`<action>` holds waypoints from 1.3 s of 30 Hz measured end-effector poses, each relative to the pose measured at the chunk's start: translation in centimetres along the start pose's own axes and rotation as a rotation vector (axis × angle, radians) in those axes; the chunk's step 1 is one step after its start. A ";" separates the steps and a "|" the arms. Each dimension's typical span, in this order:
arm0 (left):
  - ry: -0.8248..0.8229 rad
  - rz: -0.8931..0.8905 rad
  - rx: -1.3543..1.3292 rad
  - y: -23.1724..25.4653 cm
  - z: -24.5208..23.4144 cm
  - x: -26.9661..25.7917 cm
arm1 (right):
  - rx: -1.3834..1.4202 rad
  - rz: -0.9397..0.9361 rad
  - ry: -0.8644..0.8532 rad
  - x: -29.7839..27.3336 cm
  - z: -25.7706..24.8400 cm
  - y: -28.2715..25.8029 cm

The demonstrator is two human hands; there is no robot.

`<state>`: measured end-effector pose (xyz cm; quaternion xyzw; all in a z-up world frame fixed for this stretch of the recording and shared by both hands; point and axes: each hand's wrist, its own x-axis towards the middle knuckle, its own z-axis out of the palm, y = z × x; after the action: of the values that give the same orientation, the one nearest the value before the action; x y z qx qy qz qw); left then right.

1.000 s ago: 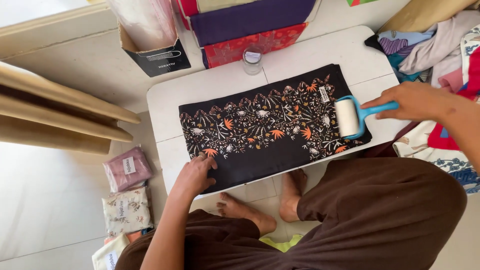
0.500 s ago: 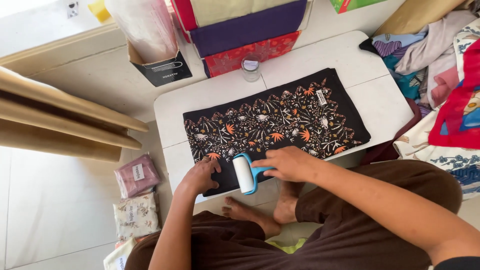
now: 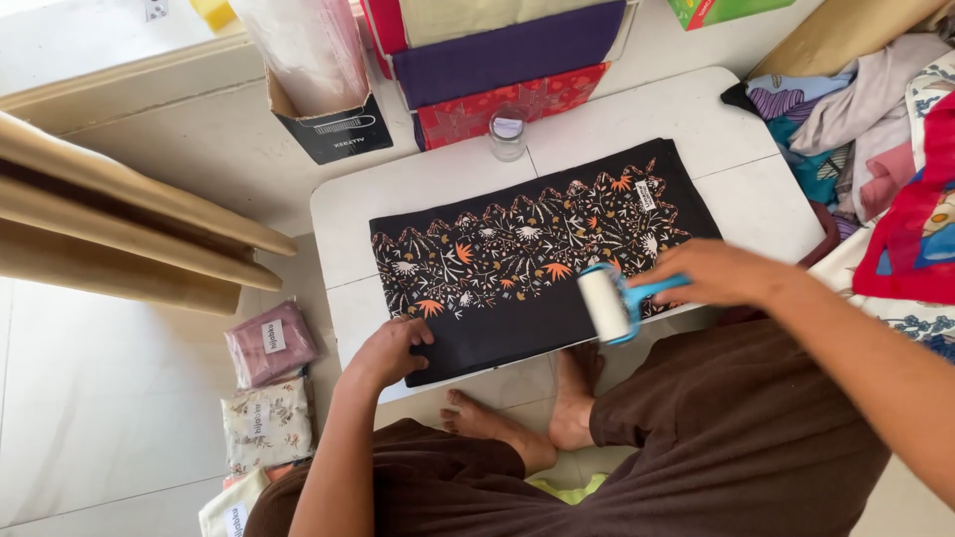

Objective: Folding a black patterned cloth and cleaning it with a lint roller on a small table.

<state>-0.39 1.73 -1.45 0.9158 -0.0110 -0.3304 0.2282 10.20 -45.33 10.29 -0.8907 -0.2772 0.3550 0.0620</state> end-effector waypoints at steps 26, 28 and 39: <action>-0.149 -0.266 0.010 -0.5 -1.4 -2.1 | -0.068 0.115 -0.062 2.7 0.7 -1.7; -0.064 -0.206 0.051 -2.9 -0.1 -1.6 | -0.078 -0.191 0.096 5.4 2.3 -6.7; 0.317 0.062 -0.067 -0.2 -3.4 -4.4 | 0.011 -0.422 0.369 9.9 7.0 -18.1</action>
<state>-1.75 4.04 3.39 0.9476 0.0081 -0.1745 0.2675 3.29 -25.43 4.75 -0.8626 -0.4384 0.1677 0.1888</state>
